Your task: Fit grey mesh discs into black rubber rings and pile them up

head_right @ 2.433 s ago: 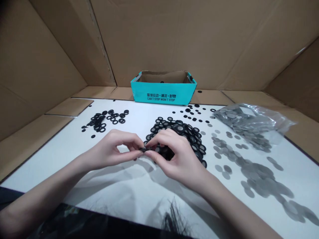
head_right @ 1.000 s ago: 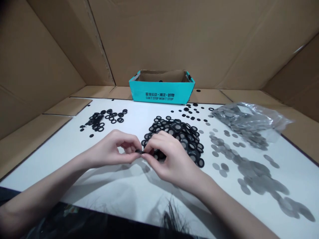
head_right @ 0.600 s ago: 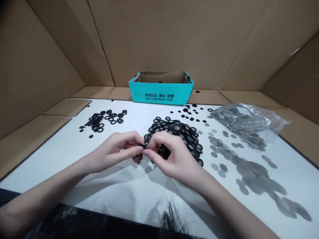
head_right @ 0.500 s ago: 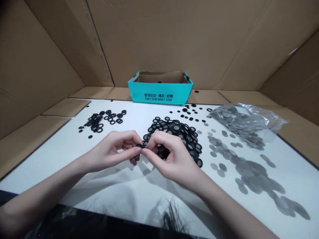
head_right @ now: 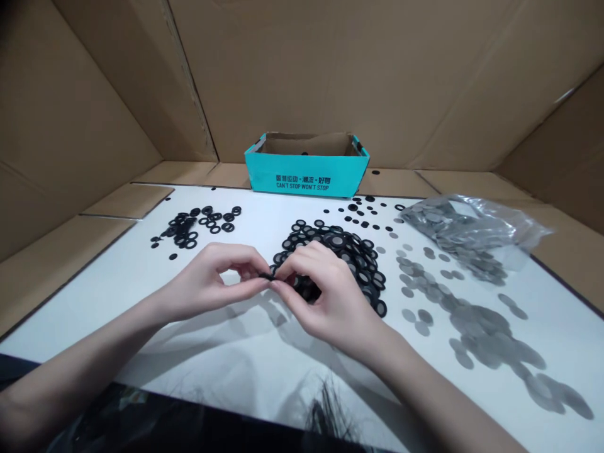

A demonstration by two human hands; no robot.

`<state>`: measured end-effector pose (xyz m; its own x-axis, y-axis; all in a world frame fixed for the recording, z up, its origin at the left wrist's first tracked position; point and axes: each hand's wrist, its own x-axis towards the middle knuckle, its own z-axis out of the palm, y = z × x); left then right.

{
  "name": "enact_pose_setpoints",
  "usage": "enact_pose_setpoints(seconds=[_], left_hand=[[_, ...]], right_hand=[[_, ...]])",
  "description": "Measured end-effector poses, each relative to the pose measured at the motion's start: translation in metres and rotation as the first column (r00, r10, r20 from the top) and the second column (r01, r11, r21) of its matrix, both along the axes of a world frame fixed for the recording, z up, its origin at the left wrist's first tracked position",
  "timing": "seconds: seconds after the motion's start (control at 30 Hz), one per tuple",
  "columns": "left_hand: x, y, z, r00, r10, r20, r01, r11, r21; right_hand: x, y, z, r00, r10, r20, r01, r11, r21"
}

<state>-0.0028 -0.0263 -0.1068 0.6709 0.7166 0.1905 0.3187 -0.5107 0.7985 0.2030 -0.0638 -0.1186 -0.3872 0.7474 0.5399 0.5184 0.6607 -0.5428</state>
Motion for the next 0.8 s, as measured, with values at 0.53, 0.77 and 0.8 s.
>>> enact_pose_setpoints(seconds=[0.53, 0.77, 0.8], left_hand=[[-0.0015, 0.0000, 0.0047, 0.998, -0.045, -0.042, 0.041, 0.996, -0.083], [0.0005, -0.0015, 0.0007, 0.999, 0.024, 0.041, -0.026, 0.999, 0.043], [0.0006, -0.0019, 0.0003, 0.999, 0.019, 0.026, -0.020, 0.998, 0.051]], right_hand=[[-0.0015, -0.0011, -0.0046, 1.000, -0.003, -0.009, 0.003, 1.000, -0.028], [0.0004, -0.0004, 0.0006, 1.000, -0.016, -0.026, 0.014, 0.999, -0.052], [0.0000, -0.0004, 0.0010, 0.999, -0.017, -0.028, 0.016, 0.999, -0.034]])
